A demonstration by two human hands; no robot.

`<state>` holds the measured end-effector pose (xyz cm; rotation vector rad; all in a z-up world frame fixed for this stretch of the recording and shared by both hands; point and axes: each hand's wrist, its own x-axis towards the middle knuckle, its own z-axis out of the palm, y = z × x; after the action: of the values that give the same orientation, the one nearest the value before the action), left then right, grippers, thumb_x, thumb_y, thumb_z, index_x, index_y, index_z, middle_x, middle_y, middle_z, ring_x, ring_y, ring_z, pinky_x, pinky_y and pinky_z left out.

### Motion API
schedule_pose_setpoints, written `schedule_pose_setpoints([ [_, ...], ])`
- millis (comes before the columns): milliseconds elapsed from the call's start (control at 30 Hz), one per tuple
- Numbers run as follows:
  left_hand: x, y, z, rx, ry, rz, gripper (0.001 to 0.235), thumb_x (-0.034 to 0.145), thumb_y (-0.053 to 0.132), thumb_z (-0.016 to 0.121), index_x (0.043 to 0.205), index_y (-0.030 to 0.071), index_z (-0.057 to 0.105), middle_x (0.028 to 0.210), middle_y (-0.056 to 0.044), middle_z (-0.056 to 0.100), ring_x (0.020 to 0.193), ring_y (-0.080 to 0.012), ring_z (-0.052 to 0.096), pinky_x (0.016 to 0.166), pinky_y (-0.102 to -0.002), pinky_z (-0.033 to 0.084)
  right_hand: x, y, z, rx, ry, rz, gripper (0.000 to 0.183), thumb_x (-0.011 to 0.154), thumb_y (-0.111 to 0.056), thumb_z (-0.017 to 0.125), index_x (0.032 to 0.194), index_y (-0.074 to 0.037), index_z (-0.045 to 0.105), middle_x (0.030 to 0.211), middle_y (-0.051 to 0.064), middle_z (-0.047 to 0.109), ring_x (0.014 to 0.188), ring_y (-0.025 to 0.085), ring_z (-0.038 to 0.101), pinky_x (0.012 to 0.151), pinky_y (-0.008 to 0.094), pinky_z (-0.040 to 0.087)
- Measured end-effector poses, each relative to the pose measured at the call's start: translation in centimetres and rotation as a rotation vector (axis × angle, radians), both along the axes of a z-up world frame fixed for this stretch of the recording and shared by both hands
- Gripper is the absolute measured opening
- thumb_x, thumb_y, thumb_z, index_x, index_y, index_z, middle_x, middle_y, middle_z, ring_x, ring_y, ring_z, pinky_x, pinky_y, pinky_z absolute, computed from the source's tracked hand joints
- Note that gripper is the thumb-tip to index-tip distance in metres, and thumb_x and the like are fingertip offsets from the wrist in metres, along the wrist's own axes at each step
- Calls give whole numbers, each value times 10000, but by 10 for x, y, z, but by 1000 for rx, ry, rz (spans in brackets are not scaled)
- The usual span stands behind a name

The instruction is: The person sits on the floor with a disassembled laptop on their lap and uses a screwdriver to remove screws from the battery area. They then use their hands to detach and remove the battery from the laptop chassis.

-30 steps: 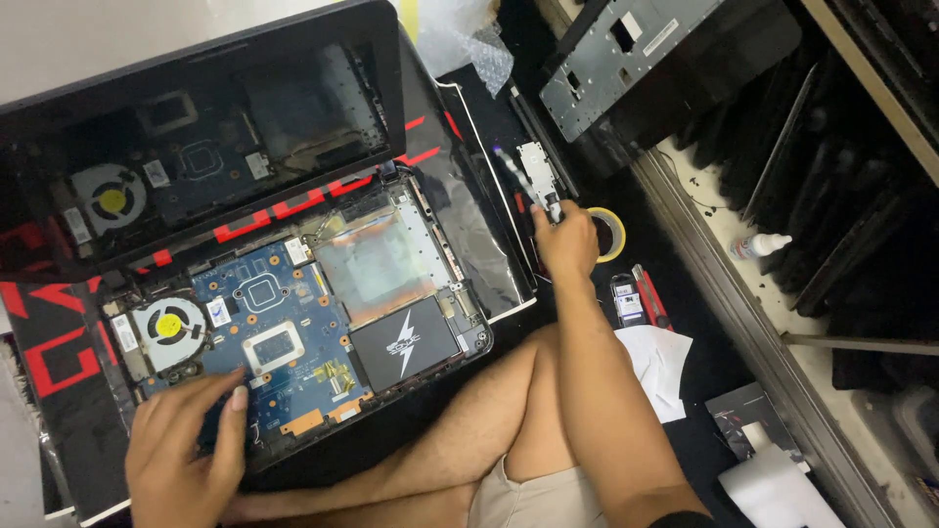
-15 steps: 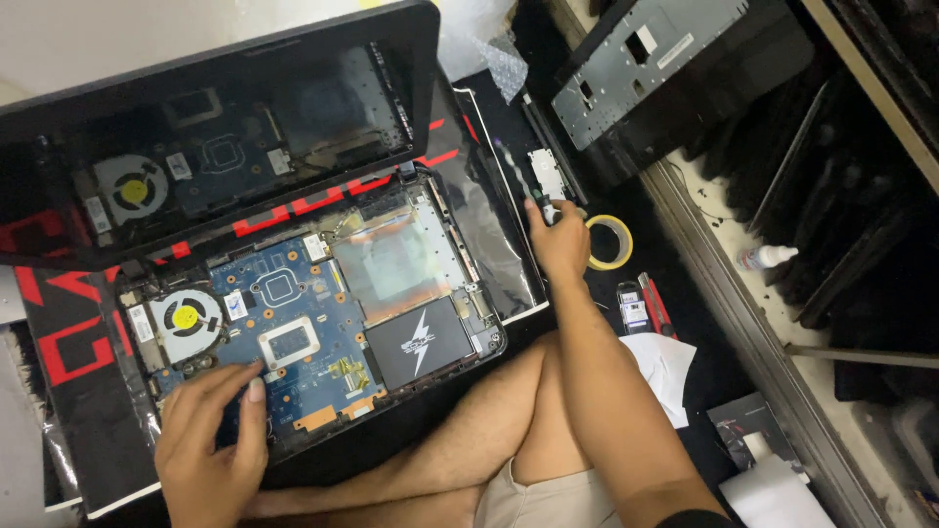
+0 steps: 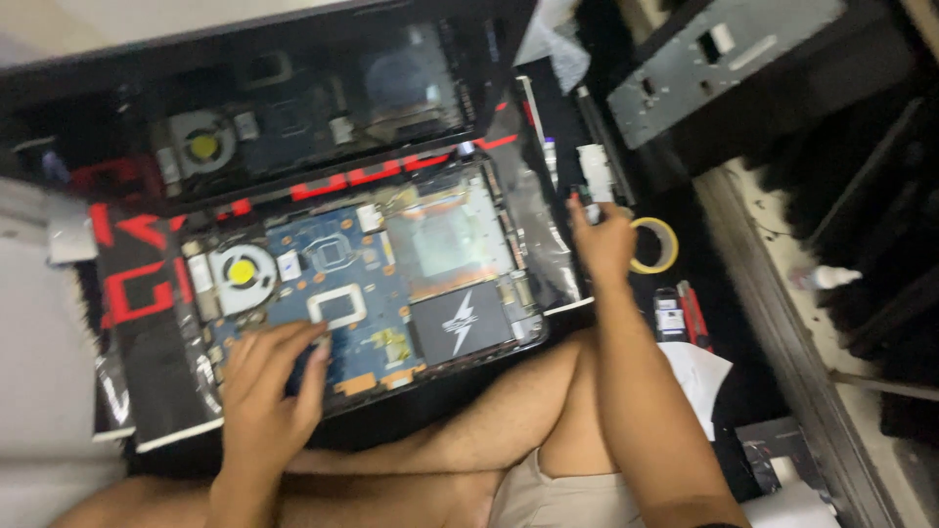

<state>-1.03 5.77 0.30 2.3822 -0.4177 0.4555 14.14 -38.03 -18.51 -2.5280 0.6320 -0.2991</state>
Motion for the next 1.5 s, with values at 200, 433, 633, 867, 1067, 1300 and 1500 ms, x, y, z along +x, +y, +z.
schedule_pose_setpoints([
  [200, -1, -4, 9, 46, -29, -32, 176, 990, 103, 653, 1145, 35, 701, 1118, -95, 705, 1017, -284, 662, 912, -399, 472, -24, -15, 41, 242, -207, 28, 196, 955, -250, 698, 1081, -105, 740, 949, 47, 744, 859, 173, 669, 781, 348, 503],
  [433, -4, -23, 7, 0, -1, -126, 187, 1003, 175, 633, 1145, 59, 672, 1132, -76, 692, 1036, -291, 636, 959, -451, 453, -80, 41, 177, 476, -651, 201, 211, 1146, -155, 593, 1298, -24, 527, 1118, 195, 735, 923, 276, 762, 837, 328, 601],
  [633, -9, -41, 9, -10, -9, -132, 202, 993, 187, 649, 1153, 66, 678, 1199, -75, 675, 1112, -301, 620, 1046, -490, 402, -89, 63, 174, 774, -681, 265, 273, 1103, -112, 613, 1301, -55, 434, 1157, 334, 664, 893, 434, 733, 795, 434, 657],
  [867, -7, -41, 1, 88, -18, -126, 268, 966, 287, 707, 1123, 70, 683, 1239, -96, 656, 1234, -323, 583, 1080, -549, 373, -99, 112, 181, 859, -565, 320, 861, 1024, -65, 668, 1689, -124, 124, 1051, 219, 717, 801, 368, 764, 886, 511, 701],
  [1067, -7, -45, -6, 207, 3, -86, 376, 965, 410, 685, 1198, 115, 662, 1319, -102, 621, 1316, -336, 546, 1118, -578, 307, -102, 102, 173, 614, -735, 297, 855, 1127, 31, 648, 1692, -234, 63, 1106, 325, 686, 978, 373, 749, 966, 540, 753],
  [1300, -5, -49, -4, 231, -16, -61, 402, 933, 427, 729, 1190, 127, 656, 1318, -84, 636, 1270, -317, 571, 1124, -569, 320, -101, 105, 178, 594, -756, 467, 596, 1040, 122, 545, 1499, -107, 243, 1054, 366, 633, 782, 409, 706, 814, 517, 667],
  [1500, -5, -50, -5, 241, -14, -49, 394, 925, 411, 735, 1187, 124, 671, 1311, -86, 654, 1262, -316, 585, 1147, -572, 313, -103, 104, 179, 591, -708, 532, 574, 1022, 97, 566, 1466, -114, 270, 1041, 336, 655, 775, 409, 747, 751, 424, 646],
])
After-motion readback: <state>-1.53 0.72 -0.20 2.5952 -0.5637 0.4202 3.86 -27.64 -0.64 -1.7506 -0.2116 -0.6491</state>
